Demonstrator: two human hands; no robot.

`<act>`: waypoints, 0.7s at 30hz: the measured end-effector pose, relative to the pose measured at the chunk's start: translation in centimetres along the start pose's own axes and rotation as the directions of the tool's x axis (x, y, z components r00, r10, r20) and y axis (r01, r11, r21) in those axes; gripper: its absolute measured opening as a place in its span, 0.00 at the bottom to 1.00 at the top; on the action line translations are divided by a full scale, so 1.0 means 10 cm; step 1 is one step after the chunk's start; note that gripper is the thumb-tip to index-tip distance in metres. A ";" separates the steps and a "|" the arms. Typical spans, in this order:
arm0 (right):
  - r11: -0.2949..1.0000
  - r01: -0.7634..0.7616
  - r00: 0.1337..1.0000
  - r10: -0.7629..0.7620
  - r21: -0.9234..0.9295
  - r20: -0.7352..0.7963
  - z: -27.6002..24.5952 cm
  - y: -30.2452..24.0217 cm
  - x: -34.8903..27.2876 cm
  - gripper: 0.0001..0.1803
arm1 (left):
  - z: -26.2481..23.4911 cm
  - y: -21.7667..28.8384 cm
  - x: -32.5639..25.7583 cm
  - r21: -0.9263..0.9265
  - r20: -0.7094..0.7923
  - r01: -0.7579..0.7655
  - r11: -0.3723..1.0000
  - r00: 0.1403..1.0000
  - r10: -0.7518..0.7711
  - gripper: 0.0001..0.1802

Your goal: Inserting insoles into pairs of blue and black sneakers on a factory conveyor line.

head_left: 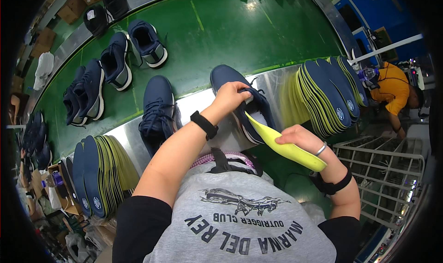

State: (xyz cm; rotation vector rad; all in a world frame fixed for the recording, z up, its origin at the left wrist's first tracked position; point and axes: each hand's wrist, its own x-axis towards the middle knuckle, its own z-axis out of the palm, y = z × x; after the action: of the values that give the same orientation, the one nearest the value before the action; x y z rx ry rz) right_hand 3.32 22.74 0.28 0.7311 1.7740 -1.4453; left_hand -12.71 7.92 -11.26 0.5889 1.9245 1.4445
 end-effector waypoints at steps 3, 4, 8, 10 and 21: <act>0.761 0.202 0.925 -0.355 -0.617 -0.136 0.12 0.03 0.32 0.14 | 0.00 0.02 0.11 -0.181 0.116 0.111 0.977 0.989 -0.091 0.13; 0.555 0.203 0.798 -0.572 -0.807 -0.192 0.24 0.16 0.47 0.12 | 0.00 0.09 0.12 -0.181 0.168 0.174 0.968 0.975 -0.144 0.13; 0.383 0.017 0.736 -0.630 -0.924 -0.247 0.50 0.10 0.73 0.11 | -0.08 0.13 0.13 -0.159 0.220 0.284 0.946 0.944 -0.246 0.13; 0.313 -0.019 0.730 -0.644 -0.950 -0.227 0.45 0.07 0.79 0.10 | -0.06 0.12 0.16 -0.169 0.226 0.260 0.951 0.949 -0.219 0.13; 0.352 -0.186 0.884 -0.348 -0.917 -0.313 0.37 0.06 0.02 0.25 | -0.05 0.04 0.17 -0.157 0.238 0.277 0.948 0.942 -0.236 0.16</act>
State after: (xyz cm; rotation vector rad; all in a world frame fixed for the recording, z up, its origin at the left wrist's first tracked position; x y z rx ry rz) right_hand 4.34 19.22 -0.65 0.3138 2.6082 -0.0097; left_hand -14.27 8.87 -11.23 0.3725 1.6060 1.3173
